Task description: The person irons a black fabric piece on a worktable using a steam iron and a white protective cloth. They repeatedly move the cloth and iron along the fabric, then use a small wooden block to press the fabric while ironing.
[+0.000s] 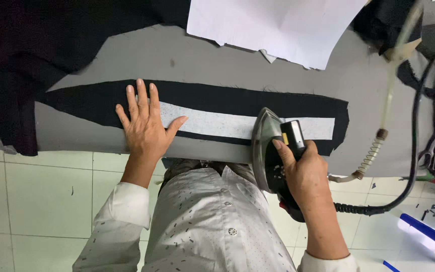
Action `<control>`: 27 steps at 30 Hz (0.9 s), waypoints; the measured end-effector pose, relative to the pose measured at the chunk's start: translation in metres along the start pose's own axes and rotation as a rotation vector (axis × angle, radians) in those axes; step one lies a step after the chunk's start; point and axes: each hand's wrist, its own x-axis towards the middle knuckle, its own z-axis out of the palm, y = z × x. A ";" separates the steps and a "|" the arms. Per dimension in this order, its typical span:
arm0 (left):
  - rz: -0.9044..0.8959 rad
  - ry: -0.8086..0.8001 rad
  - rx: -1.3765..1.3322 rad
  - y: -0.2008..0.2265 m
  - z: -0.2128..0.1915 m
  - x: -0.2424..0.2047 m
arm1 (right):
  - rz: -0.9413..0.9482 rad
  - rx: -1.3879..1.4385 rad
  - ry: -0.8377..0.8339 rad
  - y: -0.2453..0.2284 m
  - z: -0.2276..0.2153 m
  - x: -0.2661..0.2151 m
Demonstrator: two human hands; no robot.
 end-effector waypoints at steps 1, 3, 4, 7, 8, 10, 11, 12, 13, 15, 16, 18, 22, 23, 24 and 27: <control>-0.001 0.000 0.000 0.000 -0.001 0.000 | -0.001 0.000 -0.001 0.003 -0.001 0.000; 0.012 0.000 -0.034 -0.001 -0.002 0.001 | 0.002 -0.018 0.023 0.006 -0.005 0.000; 0.010 0.001 -0.034 -0.001 0.000 0.001 | 0.000 -0.019 0.022 0.008 -0.005 0.001; 0.001 0.020 -0.014 -0.001 0.002 0.000 | 0.031 -0.006 0.021 0.013 -0.008 0.002; 0.006 0.018 -0.012 0.000 0.001 0.000 | 0.033 0.011 0.031 0.014 -0.009 0.002; 0.010 0.014 -0.011 0.000 -0.001 0.001 | 0.036 0.027 0.038 0.019 -0.011 0.003; 0.013 0.017 -0.010 0.000 -0.001 0.000 | 0.042 0.038 0.049 0.021 -0.011 0.004; 0.015 0.020 -0.008 0.000 -0.001 0.000 | 0.047 0.050 0.059 0.024 -0.011 0.005; 0.015 0.018 -0.007 0.000 -0.001 0.001 | 0.048 0.050 0.057 0.030 -0.010 0.009; 0.023 0.009 -0.029 -0.001 -0.003 0.001 | 0.031 0.009 0.071 0.041 -0.008 0.017; 0.024 0.007 -0.029 -0.001 -0.003 0.001 | 0.031 0.010 0.070 0.039 -0.010 0.016; 0.016 0.004 -0.010 0.000 -0.002 0.000 | 0.043 0.007 0.079 0.037 -0.014 0.013; 0.019 -0.001 -0.002 0.001 -0.004 0.001 | 0.028 0.024 0.089 0.035 -0.020 0.014; 0.017 -0.004 -0.012 0.001 -0.005 0.002 | 0.036 0.024 0.091 0.034 -0.022 0.014; 0.015 -0.008 -0.024 0.002 -0.006 0.002 | 0.046 0.024 0.093 0.034 -0.024 0.013; 0.017 -0.028 -0.014 0.002 -0.009 0.003 | 0.055 0.011 0.098 0.049 -0.024 0.022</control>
